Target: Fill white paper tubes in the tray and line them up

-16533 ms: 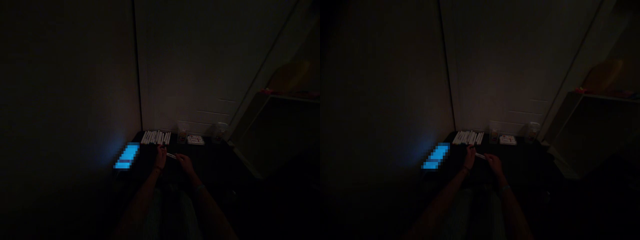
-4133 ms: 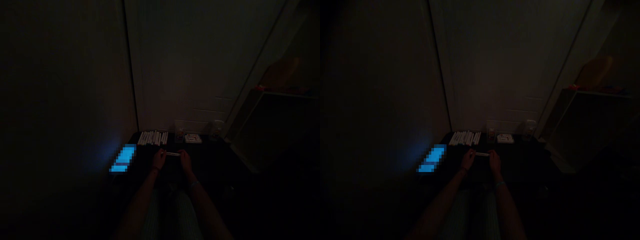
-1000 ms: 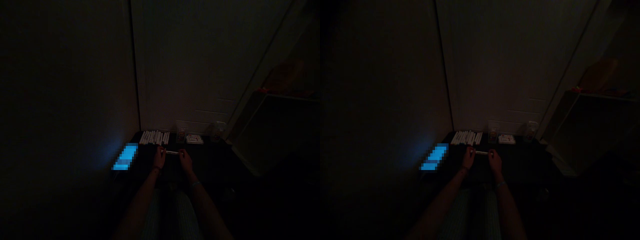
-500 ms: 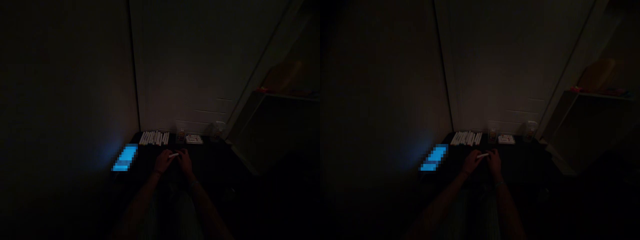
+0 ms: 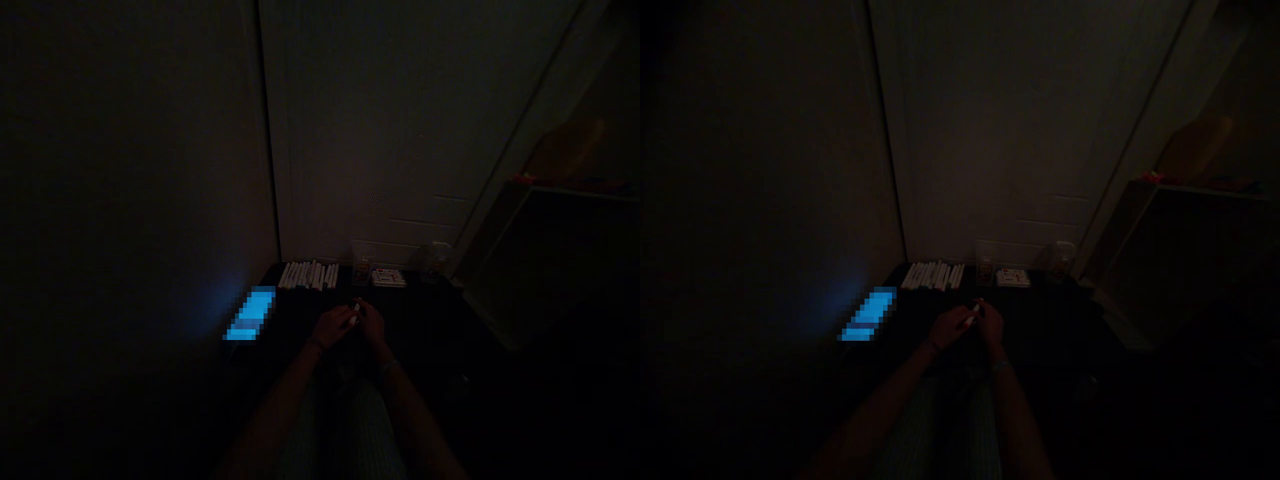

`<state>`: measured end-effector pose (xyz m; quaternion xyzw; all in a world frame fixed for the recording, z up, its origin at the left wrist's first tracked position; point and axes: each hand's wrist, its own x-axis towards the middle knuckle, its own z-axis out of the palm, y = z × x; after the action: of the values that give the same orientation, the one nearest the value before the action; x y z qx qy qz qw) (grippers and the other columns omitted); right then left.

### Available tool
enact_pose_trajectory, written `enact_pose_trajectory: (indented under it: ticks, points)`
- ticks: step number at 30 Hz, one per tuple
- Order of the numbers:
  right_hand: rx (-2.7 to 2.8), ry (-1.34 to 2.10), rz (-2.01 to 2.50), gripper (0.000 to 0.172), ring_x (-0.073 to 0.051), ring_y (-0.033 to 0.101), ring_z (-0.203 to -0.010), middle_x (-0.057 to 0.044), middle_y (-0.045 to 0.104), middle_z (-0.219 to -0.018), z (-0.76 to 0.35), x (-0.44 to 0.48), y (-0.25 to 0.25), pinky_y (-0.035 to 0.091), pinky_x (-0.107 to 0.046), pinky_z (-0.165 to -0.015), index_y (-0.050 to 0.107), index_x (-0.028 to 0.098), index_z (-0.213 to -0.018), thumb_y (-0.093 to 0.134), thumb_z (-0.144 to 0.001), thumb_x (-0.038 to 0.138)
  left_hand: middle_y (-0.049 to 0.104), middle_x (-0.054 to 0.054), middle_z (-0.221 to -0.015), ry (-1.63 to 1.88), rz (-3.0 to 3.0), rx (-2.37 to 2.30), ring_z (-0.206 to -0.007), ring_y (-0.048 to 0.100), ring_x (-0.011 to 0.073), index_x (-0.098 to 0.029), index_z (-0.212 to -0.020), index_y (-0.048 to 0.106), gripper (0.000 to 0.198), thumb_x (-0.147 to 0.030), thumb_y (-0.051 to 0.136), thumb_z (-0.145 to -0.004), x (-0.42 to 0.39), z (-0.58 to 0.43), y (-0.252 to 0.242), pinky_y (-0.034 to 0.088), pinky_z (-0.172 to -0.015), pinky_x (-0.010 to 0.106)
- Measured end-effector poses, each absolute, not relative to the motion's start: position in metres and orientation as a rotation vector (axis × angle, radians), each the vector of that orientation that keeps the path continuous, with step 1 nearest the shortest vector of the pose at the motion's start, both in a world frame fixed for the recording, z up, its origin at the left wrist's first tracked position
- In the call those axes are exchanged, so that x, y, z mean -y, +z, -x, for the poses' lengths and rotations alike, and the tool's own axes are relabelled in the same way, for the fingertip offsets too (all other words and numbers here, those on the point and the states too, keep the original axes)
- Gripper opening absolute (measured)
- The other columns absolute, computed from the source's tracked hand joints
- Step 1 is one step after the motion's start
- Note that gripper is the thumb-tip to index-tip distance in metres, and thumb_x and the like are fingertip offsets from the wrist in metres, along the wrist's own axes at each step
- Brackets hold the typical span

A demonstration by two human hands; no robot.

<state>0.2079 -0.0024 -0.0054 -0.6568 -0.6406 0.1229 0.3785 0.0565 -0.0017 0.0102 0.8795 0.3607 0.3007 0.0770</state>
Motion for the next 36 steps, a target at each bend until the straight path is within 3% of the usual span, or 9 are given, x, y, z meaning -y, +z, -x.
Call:
enact_pose_trajectory:
  ticks: [15,23,28,36]
  points:
    - [1.835,0.305,1.708,0.044,-0.013,0.053,-0.091,0.001,0.058,-0.101,-0.207,0.008,0.004,0.036,-0.021,-0.074,0.049,0.037,-0.116,0.047,-0.075,0.02,0.052,0.0,-0.106,0.863,-2.727,-1.017,-0.099,0.047,0.0137,-0.032,-0.115,0.047,0.034,-0.028,0.047,-0.082,0.003,-0.06,0.015,0.04,-0.084,0.026]
    - [1.709,0.333,1.655,0.042,-0.014,0.053,-0.096,0.002,0.057,-0.111,-0.207,0.005,-0.002,0.037,-0.023,-0.082,0.05,0.031,-0.115,0.045,-0.075,0.02,0.047,0.003,-0.112,0.896,-2.79,-1.105,-0.099,0.042,0.0179,-0.029,-0.107,0.054,0.027,-0.028,0.044,-0.082,0.004,-0.06,0.016,0.038,-0.085,0.031]
    - [1.671,0.342,1.698,0.039,-0.013,0.056,-0.088,0.002,0.061,-0.101,-0.206,0.006,-0.001,0.039,-0.022,-0.076,0.049,0.03,-0.113,0.044,-0.076,0.02,0.046,-0.001,-0.12,0.848,-2.802,-1.064,-0.103,0.042,0.0168,-0.03,-0.115,0.047,0.033,-0.025,0.042,-0.083,0.001,-0.062,0.013,0.038,-0.087,0.03]
    - [1.679,0.318,1.739,0.037,-0.014,0.057,-0.081,0.001,0.063,-0.094,-0.205,0.006,-0.001,0.038,-0.022,-0.07,0.048,0.03,-0.112,0.046,-0.076,0.024,0.048,0.0,-0.121,0.849,-2.758,-1.046,-0.106,0.044,0.0148,-0.028,-0.115,0.049,0.031,-0.027,0.04,-0.085,-0.003,-0.062,0.007,0.037,-0.092,0.029]
